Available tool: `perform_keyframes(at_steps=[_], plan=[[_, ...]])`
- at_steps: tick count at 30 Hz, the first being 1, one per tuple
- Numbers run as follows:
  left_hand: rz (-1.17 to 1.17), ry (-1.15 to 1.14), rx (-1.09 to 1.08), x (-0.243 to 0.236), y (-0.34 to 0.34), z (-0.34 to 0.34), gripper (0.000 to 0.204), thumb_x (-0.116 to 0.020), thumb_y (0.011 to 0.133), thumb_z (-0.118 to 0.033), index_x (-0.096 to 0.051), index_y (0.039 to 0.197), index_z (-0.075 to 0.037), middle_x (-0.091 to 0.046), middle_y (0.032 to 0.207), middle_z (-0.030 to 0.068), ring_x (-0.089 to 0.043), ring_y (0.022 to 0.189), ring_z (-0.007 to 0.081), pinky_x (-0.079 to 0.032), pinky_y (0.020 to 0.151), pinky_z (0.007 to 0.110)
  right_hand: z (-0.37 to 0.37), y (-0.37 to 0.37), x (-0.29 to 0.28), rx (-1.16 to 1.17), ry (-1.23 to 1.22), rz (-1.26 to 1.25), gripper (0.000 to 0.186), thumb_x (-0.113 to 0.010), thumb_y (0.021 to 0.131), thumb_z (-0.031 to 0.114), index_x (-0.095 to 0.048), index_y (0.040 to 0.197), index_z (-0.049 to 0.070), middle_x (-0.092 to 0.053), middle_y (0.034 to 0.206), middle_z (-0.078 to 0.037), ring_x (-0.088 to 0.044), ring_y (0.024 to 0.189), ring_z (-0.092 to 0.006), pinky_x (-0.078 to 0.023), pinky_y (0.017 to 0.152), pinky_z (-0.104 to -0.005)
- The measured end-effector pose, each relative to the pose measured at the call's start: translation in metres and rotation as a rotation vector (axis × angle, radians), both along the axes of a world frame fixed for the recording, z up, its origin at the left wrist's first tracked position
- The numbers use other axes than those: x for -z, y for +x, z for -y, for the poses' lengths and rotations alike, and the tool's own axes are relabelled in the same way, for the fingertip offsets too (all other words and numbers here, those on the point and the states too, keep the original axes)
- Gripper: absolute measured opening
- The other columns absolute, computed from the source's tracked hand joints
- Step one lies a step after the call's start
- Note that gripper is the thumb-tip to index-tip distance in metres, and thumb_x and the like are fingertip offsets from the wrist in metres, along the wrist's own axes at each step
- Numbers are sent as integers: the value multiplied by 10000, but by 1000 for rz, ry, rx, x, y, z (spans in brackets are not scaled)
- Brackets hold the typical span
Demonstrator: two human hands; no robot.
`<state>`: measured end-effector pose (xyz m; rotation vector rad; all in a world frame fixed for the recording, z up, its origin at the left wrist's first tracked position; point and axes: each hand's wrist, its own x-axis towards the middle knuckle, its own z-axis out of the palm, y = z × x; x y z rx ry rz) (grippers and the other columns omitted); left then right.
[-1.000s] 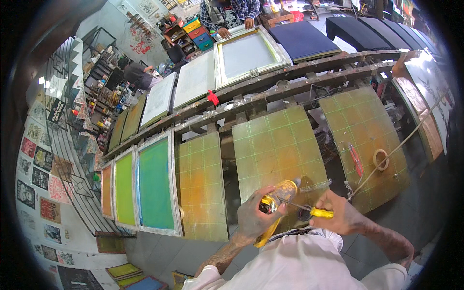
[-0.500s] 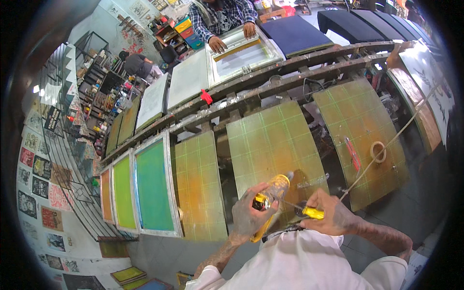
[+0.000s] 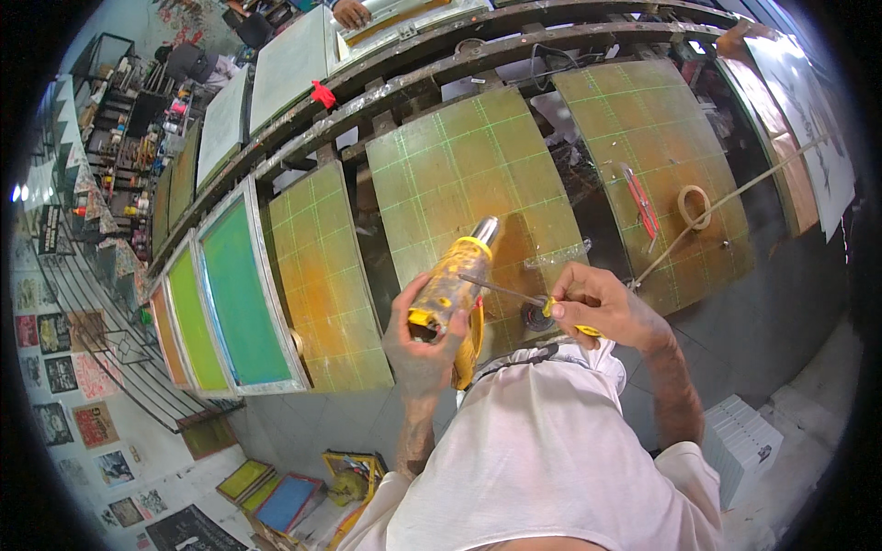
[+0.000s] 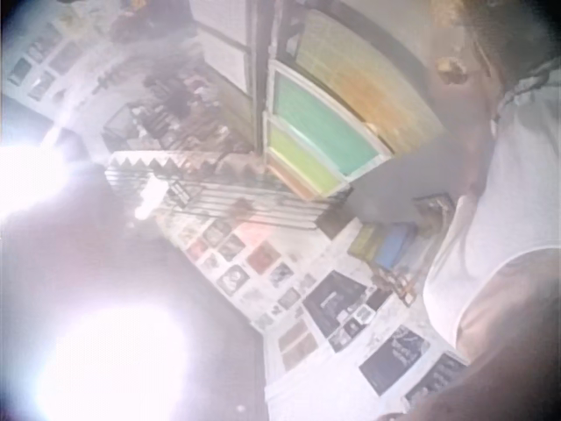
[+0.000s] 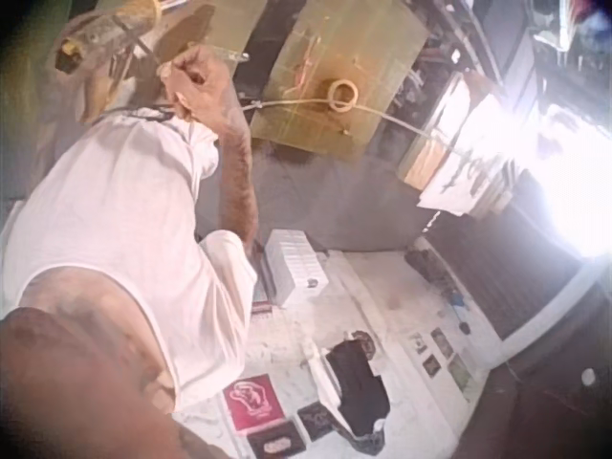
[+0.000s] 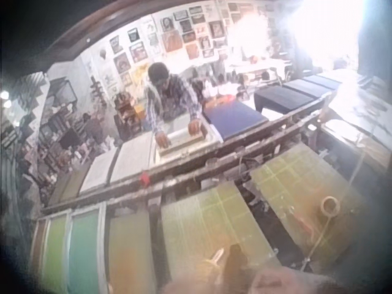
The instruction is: The person disassembles a yellow heat gun, removes the rear cap and internal components, then reassembles it by inserting the motor and fan, replacing the cap, and using a screwdriver to tighten screws. The person repeatedly opens and closes the device to check fit and alignment.
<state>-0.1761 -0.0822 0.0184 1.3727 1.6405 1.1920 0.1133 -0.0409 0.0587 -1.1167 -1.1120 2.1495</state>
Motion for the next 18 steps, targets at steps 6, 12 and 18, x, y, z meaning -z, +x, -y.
perform_keyframes(at_steps=[6,12,18], plan=[[415,-31,-420,12,-44,35,731,-793,886,-325,-501,1476,-7,-644,1304,146,-655,1197,264,-565,997,423,7,7,63,249,407,468,159,-694,993,123,-565,1050,49,-627,769,-58,-608,717,-149,-483,681,-296],[1004,-163,-556,34,-83,62,674,-636,967,-398,-470,1499,-19,-613,1371,251,-650,1240,352,-616,974,504,-21,-19,190,319,1045,953,200,-729,899,100,-604,1048,52,-641,944,-143,-648,895,-329,-525,778,-430],[1626,-19,-347,44,-85,85,770,-643,949,-390,-389,1578,-27,-456,1553,312,-539,1397,418,-525,1113,591,-28,-45,215,148,1199,1130,245,-745,825,134,-645,1040,72,-606,1035,-119,-596,1007,-332,-486,857,-445]])
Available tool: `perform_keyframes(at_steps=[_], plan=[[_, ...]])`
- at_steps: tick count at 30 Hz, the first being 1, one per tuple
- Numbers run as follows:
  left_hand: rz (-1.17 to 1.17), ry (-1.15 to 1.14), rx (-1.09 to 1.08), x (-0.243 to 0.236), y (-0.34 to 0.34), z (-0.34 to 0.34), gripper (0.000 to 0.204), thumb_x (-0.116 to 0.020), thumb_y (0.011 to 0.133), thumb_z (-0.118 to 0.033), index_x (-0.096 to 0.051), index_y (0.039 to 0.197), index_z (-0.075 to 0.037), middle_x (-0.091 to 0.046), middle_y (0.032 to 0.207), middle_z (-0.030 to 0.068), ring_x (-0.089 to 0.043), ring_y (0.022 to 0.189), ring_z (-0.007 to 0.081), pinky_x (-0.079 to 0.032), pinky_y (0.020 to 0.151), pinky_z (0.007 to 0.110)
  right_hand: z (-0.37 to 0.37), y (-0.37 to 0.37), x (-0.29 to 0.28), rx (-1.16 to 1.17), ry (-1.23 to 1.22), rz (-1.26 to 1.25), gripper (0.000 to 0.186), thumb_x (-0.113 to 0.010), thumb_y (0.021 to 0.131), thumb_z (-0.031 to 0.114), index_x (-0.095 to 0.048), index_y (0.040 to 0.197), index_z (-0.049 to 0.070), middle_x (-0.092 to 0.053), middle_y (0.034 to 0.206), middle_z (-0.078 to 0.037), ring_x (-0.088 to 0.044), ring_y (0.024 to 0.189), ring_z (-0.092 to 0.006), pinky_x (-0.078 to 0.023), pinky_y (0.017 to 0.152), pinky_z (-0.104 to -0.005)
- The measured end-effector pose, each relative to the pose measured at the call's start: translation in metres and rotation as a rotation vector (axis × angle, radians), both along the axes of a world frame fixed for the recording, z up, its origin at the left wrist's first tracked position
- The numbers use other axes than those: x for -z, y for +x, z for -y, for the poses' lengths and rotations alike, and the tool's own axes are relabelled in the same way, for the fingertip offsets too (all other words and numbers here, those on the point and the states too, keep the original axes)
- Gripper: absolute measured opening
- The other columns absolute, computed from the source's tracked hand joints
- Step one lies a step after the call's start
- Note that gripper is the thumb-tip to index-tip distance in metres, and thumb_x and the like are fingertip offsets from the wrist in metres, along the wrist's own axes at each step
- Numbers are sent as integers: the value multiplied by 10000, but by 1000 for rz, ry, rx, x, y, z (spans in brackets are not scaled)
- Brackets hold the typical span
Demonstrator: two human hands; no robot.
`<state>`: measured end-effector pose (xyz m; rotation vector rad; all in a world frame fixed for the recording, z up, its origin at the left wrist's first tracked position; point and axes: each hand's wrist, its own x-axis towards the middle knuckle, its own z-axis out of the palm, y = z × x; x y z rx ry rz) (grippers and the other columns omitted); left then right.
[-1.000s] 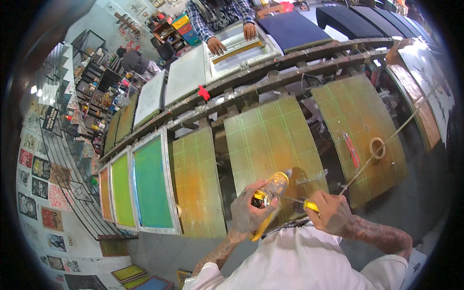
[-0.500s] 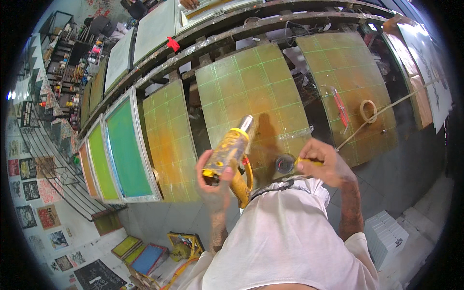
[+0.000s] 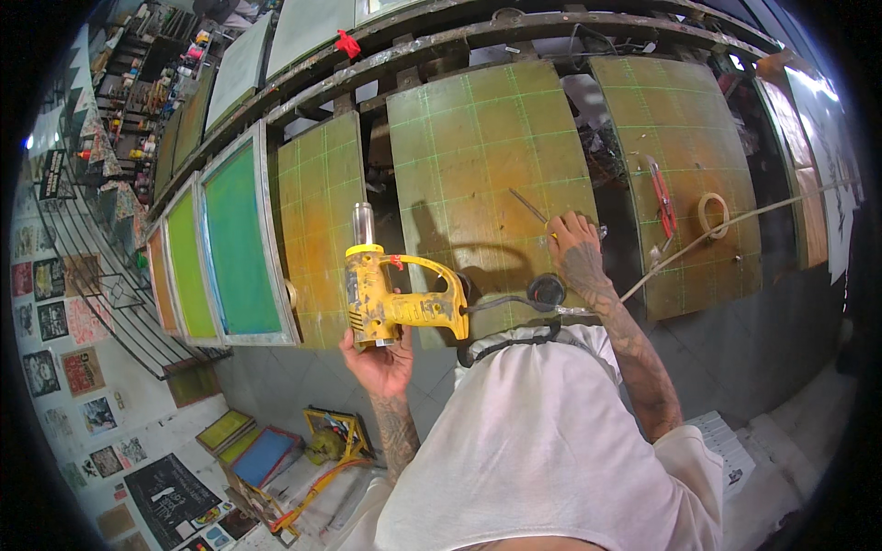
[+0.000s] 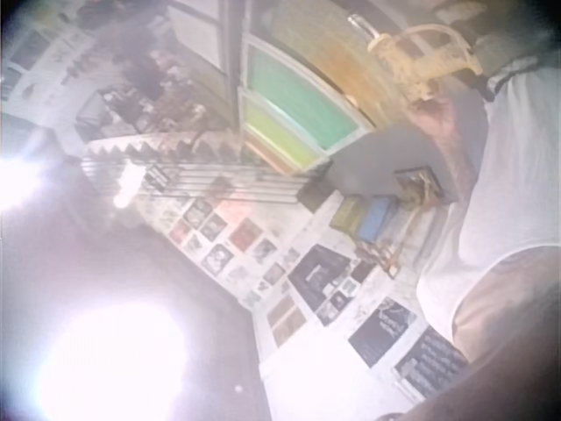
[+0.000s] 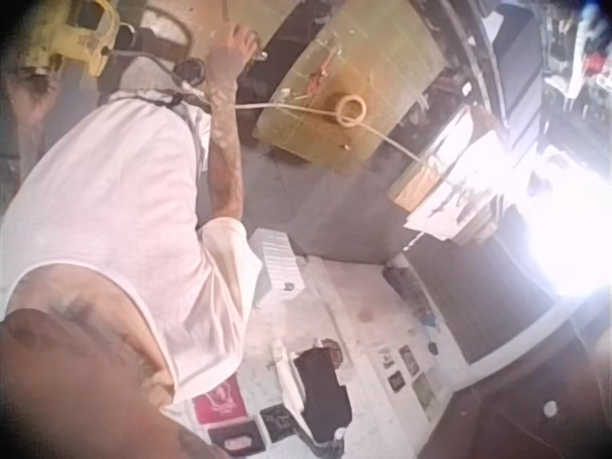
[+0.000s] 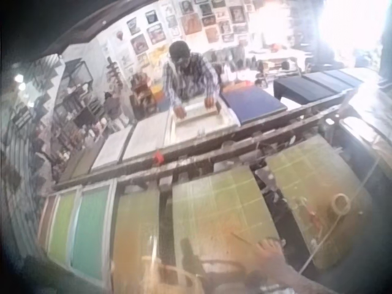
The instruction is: The person disassembles a yellow heat gun, removes the rear cap and internal components, then reassembles it by inserting the motor and fan, replacing the cap, and using a screwdriver to tighten screws. The person repeatedly opens and closes the device to check fit and alignment.
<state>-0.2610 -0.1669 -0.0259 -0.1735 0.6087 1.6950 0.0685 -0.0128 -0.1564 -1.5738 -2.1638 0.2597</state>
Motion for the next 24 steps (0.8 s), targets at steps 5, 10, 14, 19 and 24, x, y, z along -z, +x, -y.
perform_keyframes(at_steps=[5,10,14,19,24], plan=[[109,159,59,12,4,19,786,-645,941,-367,-367,1612,-64,-409,1601,282,-506,1433,402,-514,1128,572,3,-28,-17,-222,-30,-66,271,-737,819,139,-668,1073,75,-606,1025,-110,-604,1038,-332,-491,891,-463],[-34,153,129,6,-4,20,811,-647,906,-384,-389,1598,-49,-444,1582,274,-503,1438,379,-510,1135,555,24,-56,11,-744,-115,-79,236,-732,829,174,-678,1041,84,-620,1017,-116,-678,988,-313,-550,865,-424],[-307,66,212,9,-22,30,852,-642,843,-398,-422,1565,-2,-541,1508,253,-521,1410,367,-477,1143,544,29,-68,24,-871,-107,52,225,-731,844,206,-682,1031,90,-622,1005,-116,-693,970,-292,-576,821,-387],[-502,-129,292,10,-18,31,857,-606,830,-408,-433,1558,9,-535,1530,217,-540,1386,363,-448,1138,536,35,-66,47,-818,-244,0,195,-682,805,112,-696,997,78,-620,1004,-119,-686,965,-302,-584,833,-405],[-464,-87,247,0,6,10,787,-610,825,-343,-478,1502,37,-590,1463,179,-591,1323,336,-476,1109,491,44,-59,41,-723,-229,-202,226,-679,738,27,-693,962,59,-630,982,-129,-670,966,-327,-576,825,-415]])
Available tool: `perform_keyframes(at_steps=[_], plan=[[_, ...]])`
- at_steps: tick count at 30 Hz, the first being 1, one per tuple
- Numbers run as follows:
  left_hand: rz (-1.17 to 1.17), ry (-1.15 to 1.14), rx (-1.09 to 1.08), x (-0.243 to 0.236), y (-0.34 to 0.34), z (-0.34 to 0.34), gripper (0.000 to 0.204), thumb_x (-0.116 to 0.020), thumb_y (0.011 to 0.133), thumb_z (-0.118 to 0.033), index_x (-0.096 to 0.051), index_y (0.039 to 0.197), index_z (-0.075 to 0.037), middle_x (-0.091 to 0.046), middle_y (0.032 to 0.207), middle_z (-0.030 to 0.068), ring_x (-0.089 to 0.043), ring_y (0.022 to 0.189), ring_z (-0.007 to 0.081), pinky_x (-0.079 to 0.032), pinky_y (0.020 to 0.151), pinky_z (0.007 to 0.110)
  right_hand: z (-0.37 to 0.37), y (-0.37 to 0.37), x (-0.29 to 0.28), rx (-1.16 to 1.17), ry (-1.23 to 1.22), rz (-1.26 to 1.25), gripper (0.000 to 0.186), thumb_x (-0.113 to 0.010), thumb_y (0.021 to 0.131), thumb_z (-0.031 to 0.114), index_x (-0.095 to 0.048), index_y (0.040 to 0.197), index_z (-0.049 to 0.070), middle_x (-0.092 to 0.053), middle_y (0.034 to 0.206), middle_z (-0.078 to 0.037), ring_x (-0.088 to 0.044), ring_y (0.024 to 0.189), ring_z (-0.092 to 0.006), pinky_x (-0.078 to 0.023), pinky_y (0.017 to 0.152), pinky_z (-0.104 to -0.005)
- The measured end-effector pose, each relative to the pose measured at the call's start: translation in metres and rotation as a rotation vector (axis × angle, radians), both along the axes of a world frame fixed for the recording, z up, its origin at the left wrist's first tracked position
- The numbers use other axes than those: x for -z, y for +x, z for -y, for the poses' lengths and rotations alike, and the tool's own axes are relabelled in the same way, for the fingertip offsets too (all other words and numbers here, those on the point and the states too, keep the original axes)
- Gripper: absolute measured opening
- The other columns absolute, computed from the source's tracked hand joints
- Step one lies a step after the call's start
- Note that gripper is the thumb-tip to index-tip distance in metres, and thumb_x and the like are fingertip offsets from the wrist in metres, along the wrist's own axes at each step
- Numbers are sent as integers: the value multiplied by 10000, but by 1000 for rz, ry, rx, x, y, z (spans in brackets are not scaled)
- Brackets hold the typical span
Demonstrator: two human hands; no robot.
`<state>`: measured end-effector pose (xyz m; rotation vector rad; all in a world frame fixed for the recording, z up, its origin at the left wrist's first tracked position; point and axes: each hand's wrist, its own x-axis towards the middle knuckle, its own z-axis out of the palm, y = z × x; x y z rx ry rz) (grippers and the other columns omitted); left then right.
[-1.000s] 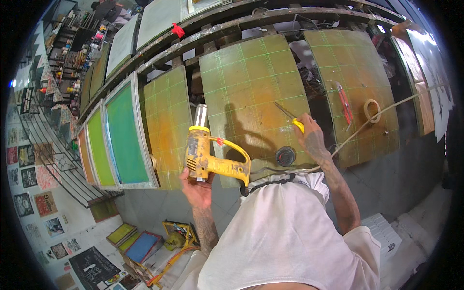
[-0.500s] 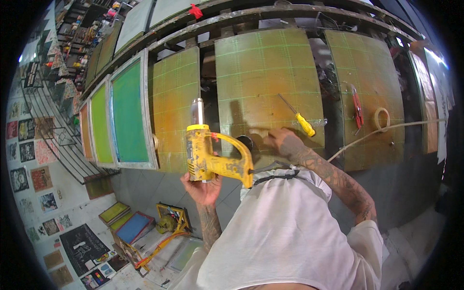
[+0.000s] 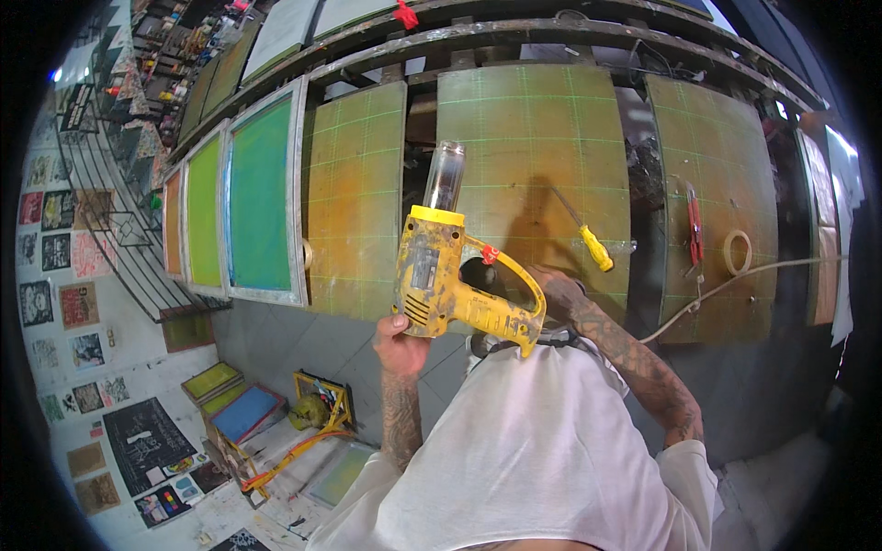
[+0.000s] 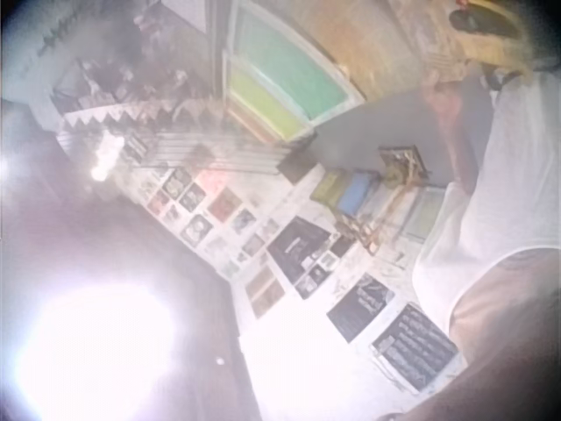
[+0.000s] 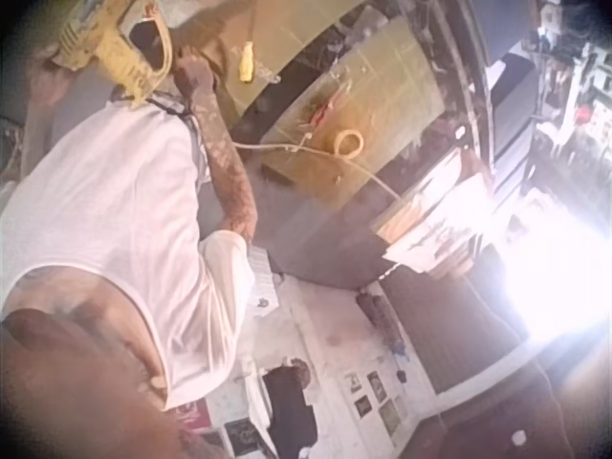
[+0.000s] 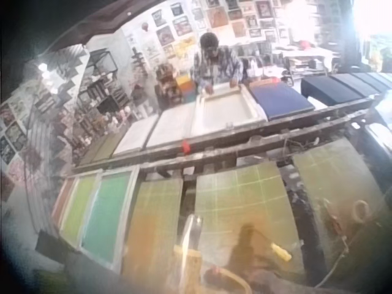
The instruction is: The person disassembles a yellow heat gun, removes the rear cap and internal components, then reassembles it by inserting the motor and fan, replacing the cap, and using a screwdriver to tighten screws. The person repeatedly opens and closes the device to check fit and alignment.
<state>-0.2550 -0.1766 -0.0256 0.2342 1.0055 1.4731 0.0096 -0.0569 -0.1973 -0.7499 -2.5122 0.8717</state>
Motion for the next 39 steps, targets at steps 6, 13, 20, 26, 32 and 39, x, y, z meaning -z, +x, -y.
perform_keyframes(at_steps=[6,13,20,26,32,39], plan=[[-113,-61,50,3,2,-12,890,-612,812,-410,-410,1568,15,-515,1548,215,-528,1397,384,-455,1135,558,-22,31,-78,601,-857,-485,163,-686,909,-61,-722,1055,3,-710,1048,-100,-688,968,-183,-561,833,-316],[-69,-51,91,-3,15,-29,887,-620,833,-440,-409,1579,-10,-493,1569,230,-513,1418,385,-448,1150,561,9,54,-212,534,-577,-595,126,-712,942,-38,-712,1068,-37,-714,1041,-89,-660,878,-152,-540,792,-283],[-50,-44,110,-3,18,-34,899,-636,831,-443,-403,1584,-13,-476,1578,243,-491,1439,378,-433,1162,568,29,37,-220,452,-197,-394,182,-761,864,-41,-738,1035,16,-710,1033,-115,-659,894,-279,-544,801,-377],[-34,-11,79,-3,22,-34,872,-631,826,-405,-415,1565,5,-510,1548,221,-514,1419,370,-438,1160,576,27,38,-218,448,-105,-328,182,-771,859,0,-748,1039,22,-691,1005,-92,-614,937,-273,-507,839,-395],[28,30,51,0,25,-34,799,-611,816,-320,-463,1513,42,-590,1477,180,-571,1368,350,-455,1156,552,29,36,-213,454,-153,-348,141,-770,858,16,-745,995,37,-683,983,-80,-610,934,-272,-480,843,-398],[52,72,40,4,27,-30,795,-608,816,-314,-462,1511,42,-591,1477,182,-571,1366,342,-436,1168,506,30,38,-213,420,-73,-322,135,-773,851,19,-744,979,51,-670,963,-73,-594,911,-270,-461,825,-399]])
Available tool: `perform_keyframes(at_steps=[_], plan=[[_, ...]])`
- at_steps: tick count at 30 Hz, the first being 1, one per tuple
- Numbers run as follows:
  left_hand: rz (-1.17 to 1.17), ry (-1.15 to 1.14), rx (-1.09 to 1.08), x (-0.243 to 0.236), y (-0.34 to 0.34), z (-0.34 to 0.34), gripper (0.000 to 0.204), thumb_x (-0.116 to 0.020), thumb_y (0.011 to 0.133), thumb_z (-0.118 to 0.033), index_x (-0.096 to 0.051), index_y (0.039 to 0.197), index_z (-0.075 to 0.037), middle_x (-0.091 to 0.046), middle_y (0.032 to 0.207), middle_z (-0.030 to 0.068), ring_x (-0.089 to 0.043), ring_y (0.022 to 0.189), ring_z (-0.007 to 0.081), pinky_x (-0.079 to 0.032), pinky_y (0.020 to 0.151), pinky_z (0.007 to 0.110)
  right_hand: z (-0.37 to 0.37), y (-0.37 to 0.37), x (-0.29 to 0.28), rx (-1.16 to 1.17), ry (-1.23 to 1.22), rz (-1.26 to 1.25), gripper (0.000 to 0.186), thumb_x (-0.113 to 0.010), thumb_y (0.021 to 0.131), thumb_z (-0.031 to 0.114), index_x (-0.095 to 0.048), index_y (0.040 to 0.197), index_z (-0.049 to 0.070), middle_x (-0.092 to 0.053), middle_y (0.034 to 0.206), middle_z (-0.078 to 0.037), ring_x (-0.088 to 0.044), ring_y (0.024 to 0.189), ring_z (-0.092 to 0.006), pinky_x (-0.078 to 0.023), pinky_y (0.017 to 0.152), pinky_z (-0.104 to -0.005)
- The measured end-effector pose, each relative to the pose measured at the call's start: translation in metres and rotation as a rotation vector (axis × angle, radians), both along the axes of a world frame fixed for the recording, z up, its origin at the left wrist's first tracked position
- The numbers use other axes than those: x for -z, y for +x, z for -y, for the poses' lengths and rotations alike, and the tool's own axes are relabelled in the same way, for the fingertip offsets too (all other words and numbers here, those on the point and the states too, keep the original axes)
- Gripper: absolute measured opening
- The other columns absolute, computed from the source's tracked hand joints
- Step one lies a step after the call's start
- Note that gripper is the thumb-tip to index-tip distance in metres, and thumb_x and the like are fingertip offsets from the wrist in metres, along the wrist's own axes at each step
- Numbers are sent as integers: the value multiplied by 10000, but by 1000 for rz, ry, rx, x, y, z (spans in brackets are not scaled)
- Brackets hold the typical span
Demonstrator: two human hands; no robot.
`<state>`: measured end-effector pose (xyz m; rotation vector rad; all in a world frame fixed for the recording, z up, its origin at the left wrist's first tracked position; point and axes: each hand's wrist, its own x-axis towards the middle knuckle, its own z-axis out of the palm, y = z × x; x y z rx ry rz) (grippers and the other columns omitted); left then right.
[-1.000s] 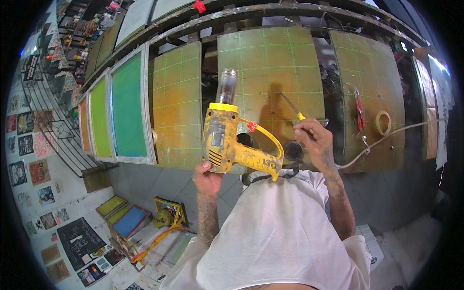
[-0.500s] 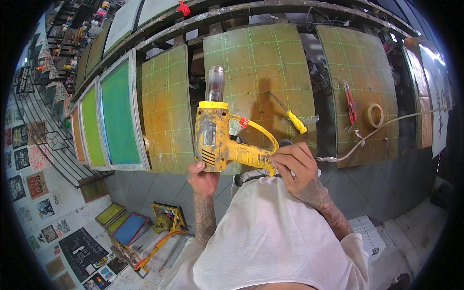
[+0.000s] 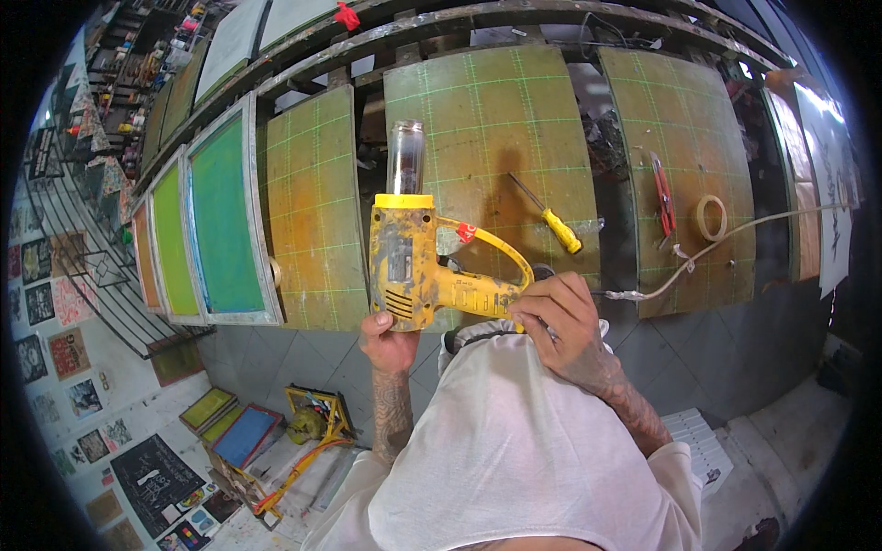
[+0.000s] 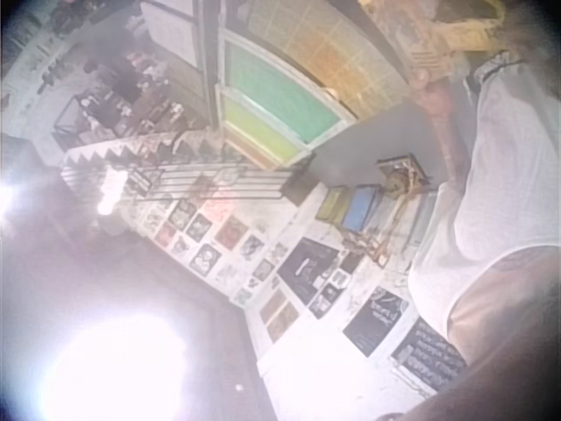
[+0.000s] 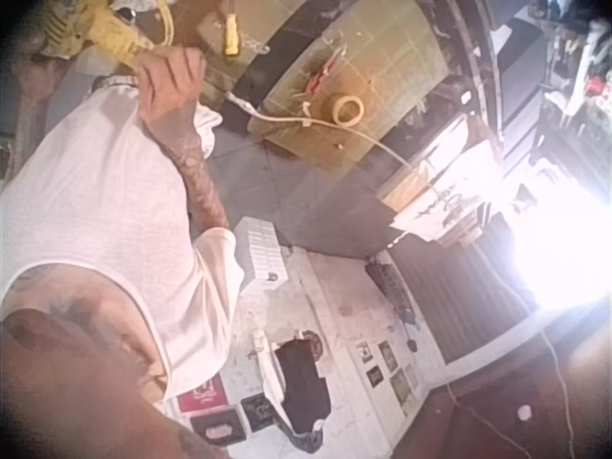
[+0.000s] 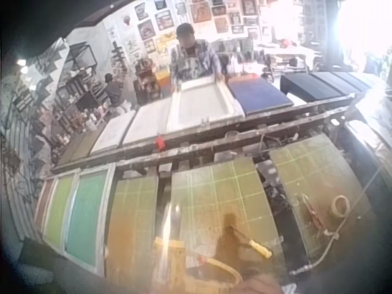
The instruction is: The person disassembles a yellow heat gun, removes the rear cap and internal components, then reassembles it by inserting the motor and fan, replacing the cap, and using a screwdriver to tighten screws. The person repeatedly opens and closes the device to check fit and alignment.
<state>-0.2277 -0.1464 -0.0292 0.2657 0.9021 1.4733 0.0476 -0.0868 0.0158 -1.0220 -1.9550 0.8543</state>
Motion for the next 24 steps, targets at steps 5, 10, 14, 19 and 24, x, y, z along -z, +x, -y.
perform_keyframes(at_steps=[5,10,14,19,24], plan=[[34,69,-15,9,-2,3,795,-606,806,-312,-472,1506,42,-598,1471,186,-581,1355,338,-437,1169,486,-4,-3,-8,125,-25,-33,153,-799,825,30,-733,960,56,-657,980,-74,-591,915,-276,-455,829,-401],[44,103,-15,-3,4,0,802,-605,787,-302,-480,1502,41,-604,1466,188,-582,1354,340,-433,1173,479,-5,6,-10,103,-13,-5,179,-806,799,22,-719,953,52,-651,996,-73,-598,919,-282,-455,840,-415],[11,96,9,-7,4,2,817,-598,785,-296,-456,1519,33,-581,1486,184,-561,1377,340,-428,1177,484,-4,3,-13,103,71,63,210,-803,769,22,-695,945,59,-655,992,-67,-614,945,-274,-464,854,-422],[-2,37,-3,-6,9,4,833,-599,789,-301,-426,1536,25,-565,1495,180,-554,1381,342,-425,1179,495,-5,-1,-8,87,291,169,231,-780,727,3,-655,912,63,-676,1001,-63,-632,964,-264,-498,839,-433],[-67,19,-7,-9,16,-1,838,-600,803,-326,-417,1545,19,-560,1502,181,-551,1386,346,-442,1166,520,-6,-2,2,125,327,77,253,-777,702,-28,-649,899,65,-706,963,-49,-651,905,-263,-519,812,-420]])
